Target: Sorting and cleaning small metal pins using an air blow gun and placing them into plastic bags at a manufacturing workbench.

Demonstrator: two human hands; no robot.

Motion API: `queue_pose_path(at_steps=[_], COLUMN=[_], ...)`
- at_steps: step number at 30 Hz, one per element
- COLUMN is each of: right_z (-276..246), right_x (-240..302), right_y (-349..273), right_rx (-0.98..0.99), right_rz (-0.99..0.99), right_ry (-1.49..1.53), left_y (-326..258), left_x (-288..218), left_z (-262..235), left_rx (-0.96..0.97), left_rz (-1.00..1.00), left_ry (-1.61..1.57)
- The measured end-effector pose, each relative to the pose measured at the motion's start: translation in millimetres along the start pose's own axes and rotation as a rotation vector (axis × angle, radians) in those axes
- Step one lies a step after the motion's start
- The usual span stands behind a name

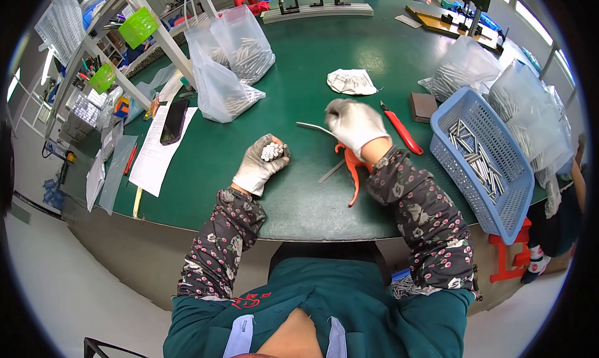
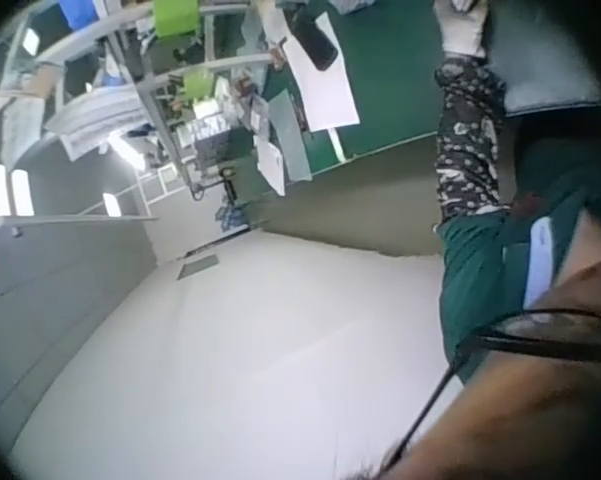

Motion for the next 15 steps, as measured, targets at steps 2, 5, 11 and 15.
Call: queue_pose_path(at_steps=[2, 5, 11, 15], right_z=[-19, -23, -33, -34], right_x=[-13, -49, -73, -75], right_y=[1, 8, 8, 6], right_rx=[0.005, -0.013, 0.097, 0.251], right_rz=[0.120, 0.225, 0.388, 0.433], right_ry=[-0.137, -0.264, -0.369, -0.566], left_y=[0, -1, -4, -5], left_x=[1, 1, 4, -1], left_z=[-3, -2, -8, -2], left_rx=[0.003, -0.003, -0.016, -0.012], left_rz=[-0.007, 0.031, 0.046, 0.031], left_ry=[0.010, 0.008, 0.024, -0.011])
Point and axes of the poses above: each hand's wrist, its own y-axis towards the middle knuckle, its own z-axis out of the palm, x = y × z, the point moved 3 cm from there along y, towards the middle knuckle, and after that the axes turned 15 degrees about -y, right-handed, at the moved point
